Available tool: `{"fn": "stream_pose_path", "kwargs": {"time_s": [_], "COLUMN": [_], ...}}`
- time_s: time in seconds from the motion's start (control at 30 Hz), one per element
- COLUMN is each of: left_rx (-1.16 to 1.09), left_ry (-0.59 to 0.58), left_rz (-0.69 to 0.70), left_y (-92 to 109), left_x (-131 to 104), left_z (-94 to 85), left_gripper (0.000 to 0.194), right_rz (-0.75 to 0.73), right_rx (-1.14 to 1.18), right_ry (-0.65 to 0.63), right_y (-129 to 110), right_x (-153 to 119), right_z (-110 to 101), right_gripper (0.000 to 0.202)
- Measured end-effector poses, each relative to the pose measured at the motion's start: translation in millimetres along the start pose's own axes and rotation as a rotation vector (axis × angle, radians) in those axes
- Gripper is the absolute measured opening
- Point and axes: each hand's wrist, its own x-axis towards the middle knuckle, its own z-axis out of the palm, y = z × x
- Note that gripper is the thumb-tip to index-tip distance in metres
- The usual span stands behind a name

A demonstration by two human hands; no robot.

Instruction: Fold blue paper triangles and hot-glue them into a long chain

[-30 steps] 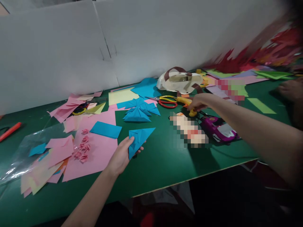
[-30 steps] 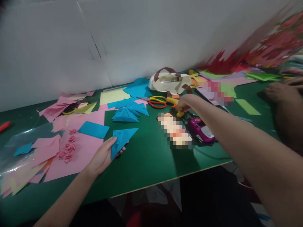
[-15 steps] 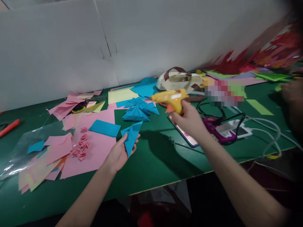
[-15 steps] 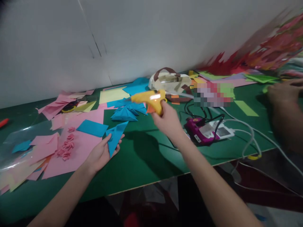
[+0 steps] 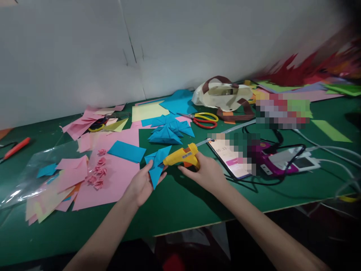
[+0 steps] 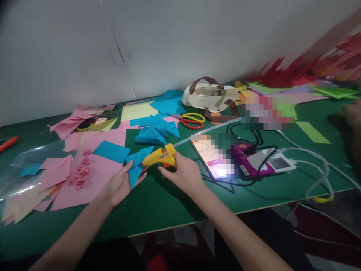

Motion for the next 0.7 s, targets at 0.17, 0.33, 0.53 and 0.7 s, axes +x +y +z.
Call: {"fn": "stream_pose_path", "kwargs": {"time_s": [0.17, 0.33, 0.53, 0.7], "left_rx": [0.010, 0.024, 0.003, -0.008], "left_ry": [-0.005, 0.023, 0.018, 0.015], "left_rz": [-0.021, -0.047, -0.052, -0.063], "left_y": [0, 0, 1, 2], "left_x": [-3, -3, -3, -3], "left_z": [2.0, 1.7, 2.0, 1.5], "left_gripper": [0.029, 0.031, 0.030, 0.030], "right_rz": [0.002, 0.050, -0.001, -0.016], "right_rx": [-0.142, -0.213, -0.216, -0.240], "right_ry": [0.030, 0.057, 0.027, 0.040], "right_y": [1, 5, 3, 4], "right_x": [0, 3, 0, 0], "right_z": [11, 14, 12, 13], "right_gripper": [0.023, 0.020, 0.016, 0.016]}}
